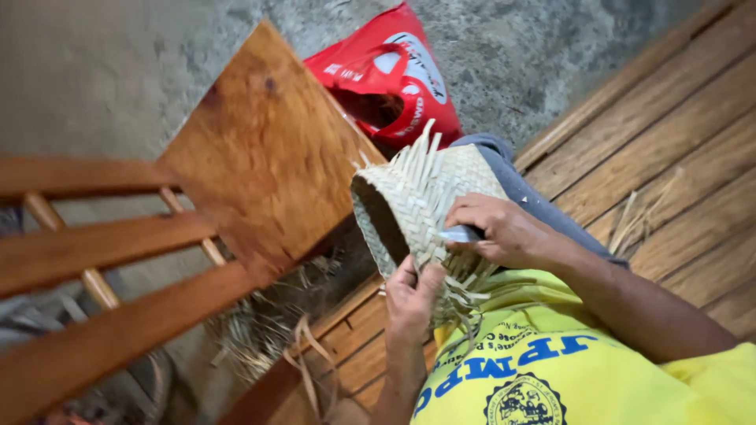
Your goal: Weaving a basket from dried plant fibers and trimming the ends with a small tool
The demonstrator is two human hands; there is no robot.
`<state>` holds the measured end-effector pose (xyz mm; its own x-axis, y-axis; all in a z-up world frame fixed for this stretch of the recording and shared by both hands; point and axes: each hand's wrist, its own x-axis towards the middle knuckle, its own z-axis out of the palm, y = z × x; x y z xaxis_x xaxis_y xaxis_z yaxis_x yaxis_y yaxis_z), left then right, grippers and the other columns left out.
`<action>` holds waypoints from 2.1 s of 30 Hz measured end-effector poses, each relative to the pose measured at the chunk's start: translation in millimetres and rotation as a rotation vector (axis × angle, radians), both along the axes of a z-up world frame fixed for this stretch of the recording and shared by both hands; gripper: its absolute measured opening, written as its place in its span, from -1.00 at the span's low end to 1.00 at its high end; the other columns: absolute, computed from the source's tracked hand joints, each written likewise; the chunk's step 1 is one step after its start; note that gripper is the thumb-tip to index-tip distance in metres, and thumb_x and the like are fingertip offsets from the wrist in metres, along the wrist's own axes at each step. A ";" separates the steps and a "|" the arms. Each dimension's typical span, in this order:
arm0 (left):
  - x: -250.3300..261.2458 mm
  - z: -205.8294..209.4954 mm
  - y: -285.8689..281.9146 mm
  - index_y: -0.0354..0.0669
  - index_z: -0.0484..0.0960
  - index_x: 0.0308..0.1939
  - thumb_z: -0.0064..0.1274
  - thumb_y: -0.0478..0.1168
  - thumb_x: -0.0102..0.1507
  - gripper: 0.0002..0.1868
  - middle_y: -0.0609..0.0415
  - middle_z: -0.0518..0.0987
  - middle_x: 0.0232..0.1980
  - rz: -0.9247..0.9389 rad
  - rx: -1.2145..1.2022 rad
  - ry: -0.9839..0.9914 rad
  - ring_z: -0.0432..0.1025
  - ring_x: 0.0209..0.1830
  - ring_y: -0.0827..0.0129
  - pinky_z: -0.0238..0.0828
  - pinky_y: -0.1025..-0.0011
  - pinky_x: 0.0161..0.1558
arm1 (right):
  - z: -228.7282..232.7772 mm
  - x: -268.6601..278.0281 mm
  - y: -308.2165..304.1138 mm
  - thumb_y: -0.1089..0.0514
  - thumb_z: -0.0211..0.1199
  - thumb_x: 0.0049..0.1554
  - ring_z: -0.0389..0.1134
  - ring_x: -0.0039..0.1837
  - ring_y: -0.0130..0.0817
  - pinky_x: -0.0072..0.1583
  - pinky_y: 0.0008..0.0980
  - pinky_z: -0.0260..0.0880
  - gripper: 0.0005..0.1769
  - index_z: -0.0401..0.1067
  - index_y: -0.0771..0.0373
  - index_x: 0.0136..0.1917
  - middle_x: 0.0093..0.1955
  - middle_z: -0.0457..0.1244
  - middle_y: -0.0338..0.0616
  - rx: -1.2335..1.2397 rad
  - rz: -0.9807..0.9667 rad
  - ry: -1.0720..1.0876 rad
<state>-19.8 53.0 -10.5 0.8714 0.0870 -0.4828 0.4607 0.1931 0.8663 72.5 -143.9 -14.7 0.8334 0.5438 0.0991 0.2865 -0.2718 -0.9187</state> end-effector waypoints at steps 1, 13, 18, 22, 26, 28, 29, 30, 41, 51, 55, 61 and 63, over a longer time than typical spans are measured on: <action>-4.8 -11.4 3.4 -0.16 0.63 -0.36 0.27 -0.19 0.25 -0.83 0.19 0.48 -0.54 -0.023 0.010 -0.002 0.27 -0.53 0.56 0.32 0.56 -0.46 | -1.4 -2.0 1.1 -0.01 0.35 0.16 0.44 -0.01 0.01 0.07 -0.09 0.45 -0.76 0.50 0.21 -0.12 -0.08 0.39 -0.05 0.010 -0.023 -0.002; -11.0 -28.9 3.8 -0.47 0.65 -0.07 0.14 -0.46 0.24 -0.81 -0.02 0.67 -0.26 -0.006 -0.088 0.068 0.42 -0.42 0.49 0.36 0.59 -0.35 | -28.7 -2.1 2.6 0.04 0.36 0.07 0.32 -0.16 -0.37 -0.06 -0.40 0.31 -0.78 0.45 0.19 -0.12 -0.16 0.35 -0.31 -0.137 -0.007 0.143; 0.3 -3.3 -5.2 -0.47 0.66 -0.02 0.11 -0.42 0.25 -0.77 -0.02 0.69 -0.25 0.003 -0.011 0.064 0.44 -0.42 0.47 0.38 0.59 -0.35 | -31.0 11.9 2.0 0.16 0.38 0.07 0.32 -0.22 -0.42 -0.10 -0.42 0.35 -0.87 0.48 0.23 -0.17 -0.22 0.37 -0.32 -0.138 0.007 0.329; 15.1 22.8 -18.5 -0.47 0.68 -0.14 0.11 -0.40 0.26 -0.84 -0.03 0.67 -0.35 0.023 0.053 0.035 0.40 -0.55 0.48 0.32 0.59 -0.52 | -21.5 24.2 -2.6 0.21 0.34 0.11 0.30 -0.25 -0.49 -0.16 -0.46 0.36 -0.91 0.49 0.25 -0.19 -0.26 0.34 -0.33 -0.104 0.053 0.422; 24.8 -8.4 -16.8 -0.17 0.73 -0.35 0.19 -0.21 0.19 -0.88 0.12 0.57 -0.56 -0.030 0.338 0.081 0.34 -0.62 0.48 0.34 0.48 -0.51 | -30.5 34.3 -11.8 0.08 0.32 0.15 0.37 -0.16 -0.29 -0.09 -0.32 0.39 -0.80 0.45 0.21 -0.22 -0.22 0.34 -0.23 -0.116 0.088 0.275; 31.2 -1.9 -17.4 0.00 0.73 -0.44 0.29 -0.12 0.17 -0.87 0.11 0.57 -0.60 -0.018 0.391 0.105 0.40 -0.59 0.48 0.50 0.43 -0.44 | -21.0 38.3 -19.3 -0.07 0.34 0.19 0.45 -0.09 -0.12 -0.03 -0.19 0.44 -0.68 0.42 0.16 -0.25 -0.19 0.35 -0.14 -0.131 0.139 0.170; 36.7 17.2 -18.5 -0.07 0.71 -0.44 0.23 -0.15 0.19 -0.86 0.10 0.55 -0.60 -0.050 0.353 0.086 0.37 -0.56 0.47 0.47 0.41 -0.44 | -9.7 40.0 -22.1 -0.11 0.31 0.19 0.45 -0.05 -0.09 -0.02 -0.20 0.45 -0.69 0.41 0.12 -0.20 -0.17 0.35 -0.16 -0.190 0.136 0.055; 41.5 36.6 -18.6 -0.14 0.70 -0.44 0.17 -0.18 0.20 -0.84 0.09 0.53 -0.61 -0.082 0.315 0.067 0.35 -0.54 0.46 0.45 0.39 -0.43 | 1.7 41.4 -24.3 -0.16 0.28 0.18 0.45 0.00 -0.07 -0.01 -0.20 0.47 -0.69 0.39 0.08 -0.16 -0.14 0.34 -0.17 -0.246 0.132 -0.061; 42.7 -33.0 4.0 -0.18 0.66 -0.40 0.03 -0.21 0.32 -0.77 0.10 0.50 -0.47 -0.018 0.201 -0.092 0.32 -0.38 0.43 0.43 0.37 -0.24 | -43.9 46.0 -34.3 -0.12 0.33 0.13 0.43 -0.04 -0.08 -0.01 -0.12 0.41 -0.71 0.49 0.12 -0.17 -0.16 0.39 -0.08 -0.331 0.072 0.250; 26.1 13.2 7.3 -0.26 0.55 0.30 0.16 -0.25 0.27 -0.51 -0.16 0.66 0.02 -0.149 0.138 -0.076 0.45 0.00 0.40 0.57 0.26 0.01 | -57.8 28.7 -36.6 -0.20 0.37 0.11 0.45 -0.03 -0.08 -0.03 -0.21 0.44 -0.73 0.53 -0.02 -0.15 -0.16 0.38 -0.17 -0.345 -0.111 0.180; 42.7 21.7 7.2 -0.25 0.59 0.24 0.14 -0.27 0.23 -0.53 -0.31 0.64 0.07 -0.178 0.354 -0.113 0.51 0.18 -0.01 0.44 0.06 0.18 | -57.1 20.7 -32.8 -0.05 0.38 0.15 0.44 -0.06 -0.13 -0.03 -0.26 0.44 -0.84 0.53 0.02 -0.12 -0.20 0.35 -0.15 -0.221 -0.206 0.075; 57.8 11.3 3.2 -0.03 0.67 0.12 0.12 -0.31 0.21 -0.62 -0.12 0.69 -0.02 -0.160 0.493 -0.128 0.56 0.11 0.05 0.48 0.15 0.15 | -60.0 18.2 -31.6 0.00 0.35 0.20 0.42 -0.12 -0.27 -0.05 -0.37 0.41 -0.91 0.55 -0.02 -0.12 -0.24 0.33 -0.26 -0.138 -0.294 0.036; 59.4 18.2 4.0 -0.08 0.65 0.13 0.12 -0.32 0.20 -0.60 -0.20 0.69 -0.03 -0.194 0.579 -0.181 0.57 0.09 -0.07 0.48 0.08 0.13 | -54.0 15.9 -29.1 0.01 0.35 0.19 0.43 -0.10 -0.24 -0.05 -0.36 0.42 -0.92 0.55 -0.02 -0.10 -0.23 0.34 -0.23 -0.147 -0.315 -0.002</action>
<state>39.6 57.0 7.7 0.9609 0.1223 -0.2486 0.2770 -0.4019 0.8728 88.4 -173.0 -68.7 0.9626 0.2680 0.0411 0.1695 -0.4763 -0.8628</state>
